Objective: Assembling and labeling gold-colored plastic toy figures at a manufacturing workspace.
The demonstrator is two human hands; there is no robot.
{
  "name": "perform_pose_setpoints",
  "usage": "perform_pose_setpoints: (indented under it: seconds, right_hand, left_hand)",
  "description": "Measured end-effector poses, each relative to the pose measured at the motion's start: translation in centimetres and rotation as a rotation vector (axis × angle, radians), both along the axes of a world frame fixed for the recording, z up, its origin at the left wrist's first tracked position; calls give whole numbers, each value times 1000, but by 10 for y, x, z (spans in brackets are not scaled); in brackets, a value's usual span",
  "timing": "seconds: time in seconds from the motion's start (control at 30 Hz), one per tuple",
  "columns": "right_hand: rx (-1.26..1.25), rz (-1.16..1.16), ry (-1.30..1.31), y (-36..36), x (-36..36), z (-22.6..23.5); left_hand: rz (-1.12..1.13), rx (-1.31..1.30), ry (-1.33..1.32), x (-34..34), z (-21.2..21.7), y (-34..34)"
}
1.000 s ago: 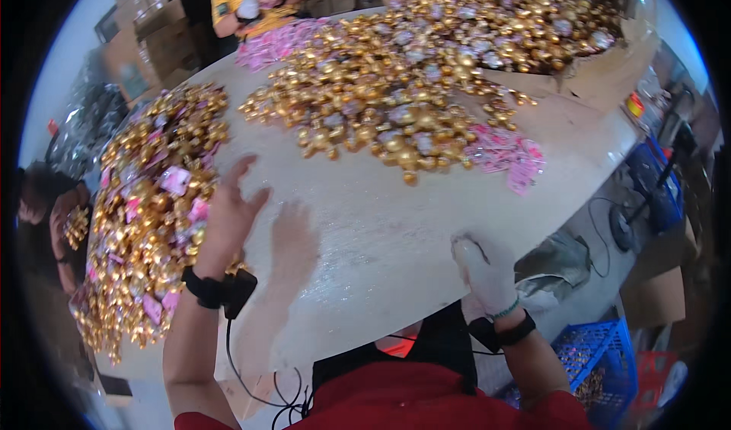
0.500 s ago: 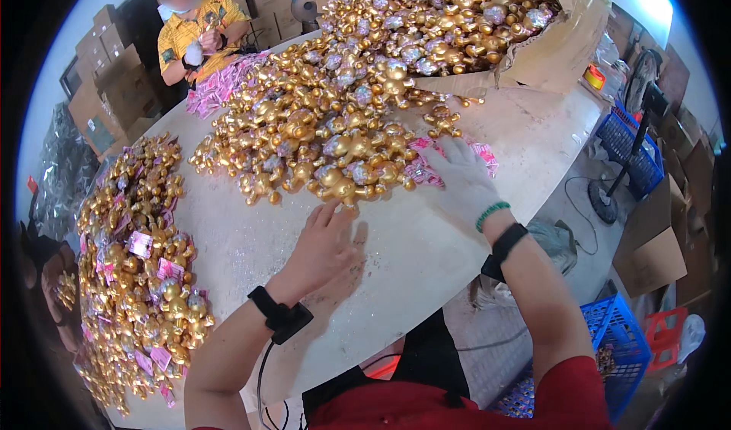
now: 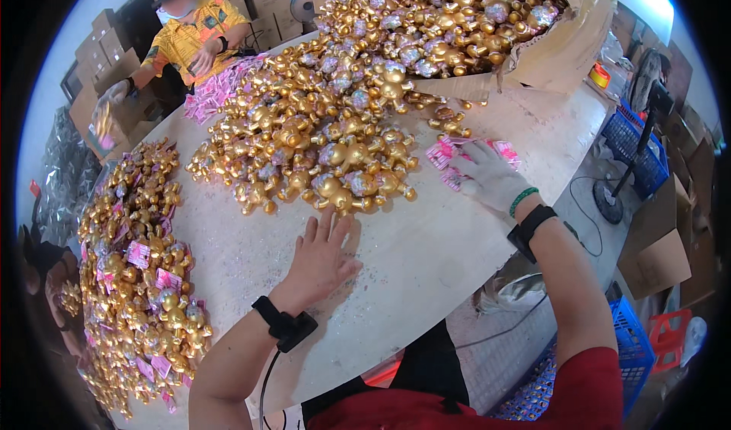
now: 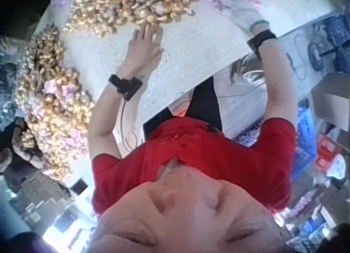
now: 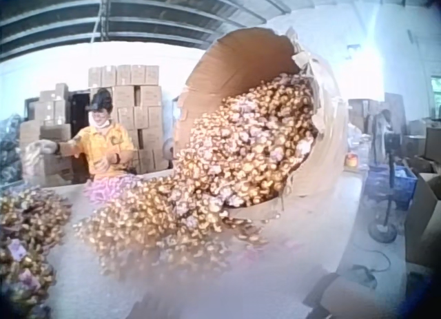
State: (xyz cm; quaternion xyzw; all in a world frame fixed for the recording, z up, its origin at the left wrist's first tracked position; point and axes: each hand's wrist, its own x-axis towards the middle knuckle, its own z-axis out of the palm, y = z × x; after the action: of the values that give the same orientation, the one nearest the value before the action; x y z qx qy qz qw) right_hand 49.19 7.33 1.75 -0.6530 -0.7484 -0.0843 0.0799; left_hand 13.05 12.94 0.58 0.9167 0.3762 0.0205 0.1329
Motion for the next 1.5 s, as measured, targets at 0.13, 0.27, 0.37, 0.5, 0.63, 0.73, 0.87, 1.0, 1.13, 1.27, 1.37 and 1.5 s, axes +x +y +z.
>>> perform_pose_setpoints:
  seconds: [0.13,0.27,0.37,0.5,0.63,0.73,0.87,1.0,1.13,1.27,1.37,1.5]
  right_hand:
    - [-9,-90,35,-10,0,12]
    - [126,-95,135,-23,-44,22]
    - [204,18,284,-45,-79,19]
    - [177,61,556,-80,-124,-2]
    - [152,53,443,-88,-153,-24]
    - [132,60,353,-90,-158,-21]
    - [221,121,542,-97,-131,-34]
    - [456,-206,417,-93,-65,-41]
    - [293,-454,182,-77,-29,-19]
    - [158,-468,137,-65,-3,-24]
    - [65,-445,55,-62,5,-20]
    - [71,-390,156,-61,11,-9]
  left_hand:
    - [-27,8,-42,2,1,0]
    - [-51,31,-182,-8,-5,-2]
    - [31,-39,-157,-11,10,-12]
    - [143,-10,-216,-4,29,2]
    - [10,257,-310,14,19,8]
    - [-58,279,-176,6,5,1]
    - [-76,222,-99,-13,24,-11]
    - [-96,162,-134,-12,32,-23]
    - [-153,99,-181,-11,25,-36]
    - [-173,128,-190,-14,22,-52]
    - [-185,81,-254,-22,25,-58]
    - [-155,-18,-292,-39,29,-62]
